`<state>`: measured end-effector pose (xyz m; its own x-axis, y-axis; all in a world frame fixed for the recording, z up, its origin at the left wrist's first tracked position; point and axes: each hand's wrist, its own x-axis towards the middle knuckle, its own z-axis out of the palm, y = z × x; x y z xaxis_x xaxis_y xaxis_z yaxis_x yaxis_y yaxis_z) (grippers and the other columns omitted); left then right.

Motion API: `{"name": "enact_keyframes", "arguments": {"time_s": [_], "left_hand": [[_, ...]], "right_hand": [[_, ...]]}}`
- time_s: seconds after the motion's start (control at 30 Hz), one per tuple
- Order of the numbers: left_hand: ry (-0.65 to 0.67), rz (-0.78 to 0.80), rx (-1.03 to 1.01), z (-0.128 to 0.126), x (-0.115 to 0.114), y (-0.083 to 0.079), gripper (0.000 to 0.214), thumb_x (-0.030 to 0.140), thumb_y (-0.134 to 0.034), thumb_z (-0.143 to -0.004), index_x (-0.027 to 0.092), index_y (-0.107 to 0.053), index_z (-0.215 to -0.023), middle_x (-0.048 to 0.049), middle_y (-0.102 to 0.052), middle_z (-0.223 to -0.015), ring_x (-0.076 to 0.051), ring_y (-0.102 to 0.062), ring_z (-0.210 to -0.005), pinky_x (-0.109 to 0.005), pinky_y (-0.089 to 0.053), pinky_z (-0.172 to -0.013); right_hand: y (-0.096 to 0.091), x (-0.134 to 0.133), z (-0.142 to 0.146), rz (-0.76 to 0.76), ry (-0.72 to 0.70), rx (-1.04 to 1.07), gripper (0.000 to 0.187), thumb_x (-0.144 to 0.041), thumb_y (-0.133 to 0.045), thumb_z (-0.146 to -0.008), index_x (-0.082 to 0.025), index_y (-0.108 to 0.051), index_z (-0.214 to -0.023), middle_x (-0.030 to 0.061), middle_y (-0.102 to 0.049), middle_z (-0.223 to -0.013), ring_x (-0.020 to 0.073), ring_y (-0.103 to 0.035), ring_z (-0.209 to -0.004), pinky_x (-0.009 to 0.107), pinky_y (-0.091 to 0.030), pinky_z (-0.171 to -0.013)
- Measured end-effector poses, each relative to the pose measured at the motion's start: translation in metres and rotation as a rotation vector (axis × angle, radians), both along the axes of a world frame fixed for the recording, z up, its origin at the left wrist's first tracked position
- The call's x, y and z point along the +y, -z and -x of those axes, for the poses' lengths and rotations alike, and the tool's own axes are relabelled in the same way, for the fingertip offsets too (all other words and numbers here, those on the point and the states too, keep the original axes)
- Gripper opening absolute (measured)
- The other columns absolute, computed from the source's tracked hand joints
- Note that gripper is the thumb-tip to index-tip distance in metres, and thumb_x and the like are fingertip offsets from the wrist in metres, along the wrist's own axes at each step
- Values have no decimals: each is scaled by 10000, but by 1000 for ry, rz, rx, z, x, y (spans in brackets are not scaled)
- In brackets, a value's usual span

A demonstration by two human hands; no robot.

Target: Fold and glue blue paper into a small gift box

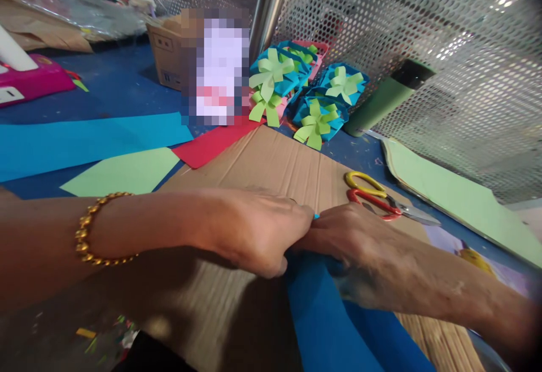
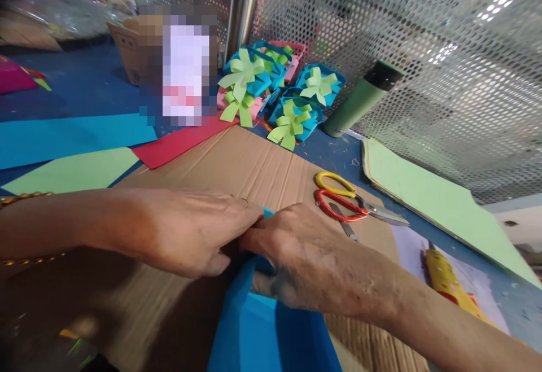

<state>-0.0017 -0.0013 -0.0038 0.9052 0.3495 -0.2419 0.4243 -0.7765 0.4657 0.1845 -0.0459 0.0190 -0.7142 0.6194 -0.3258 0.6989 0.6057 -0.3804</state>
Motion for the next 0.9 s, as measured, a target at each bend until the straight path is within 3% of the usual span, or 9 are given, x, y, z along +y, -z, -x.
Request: {"name": "enact_keyframes", "arguments": {"time_s": [0.23,0.4,0.7,0.9], "left_hand": [[-11,-11,-8,0,-1,0,248,295,-596,-799,180,-606,-1019,-88,-698,-970,-250,-655,-872,-318,-487,-660],[13,3,-16,1,1,0,250,287,-584,-790,178,-610,-1013,-104,-705,-979,-258,-657,-852,-335,-490,-662],[10,20,-30,1,1,0,285,255,-587,-759,178,-604,-1033,-113,-699,-1012,-256,-652,-853,-360,-504,-739],[17,-1,-46,0,2,3,235,287,-588,-772,182,-594,-982,-109,-699,-970,-263,-656,-843,-354,-500,-691]], "right_hand": [[2,-1,0,-64,-28,-27,246,-81,-588,-693,-187,-705,-882,11,-687,-787,163,-597,-679,275,-357,-592],[2,2,-1,3,-24,-18,241,-74,-582,-714,-188,-709,-884,7,-702,-807,158,-618,-694,273,-375,-610],[8,0,-6,15,-18,20,167,-204,-592,-851,-196,-715,-965,45,-722,-875,199,-662,-796,303,-423,-704],[3,-1,-6,40,-6,-13,259,-103,-613,-789,-203,-718,-1003,26,-724,-900,190,-658,-808,300,-424,-713]]}}
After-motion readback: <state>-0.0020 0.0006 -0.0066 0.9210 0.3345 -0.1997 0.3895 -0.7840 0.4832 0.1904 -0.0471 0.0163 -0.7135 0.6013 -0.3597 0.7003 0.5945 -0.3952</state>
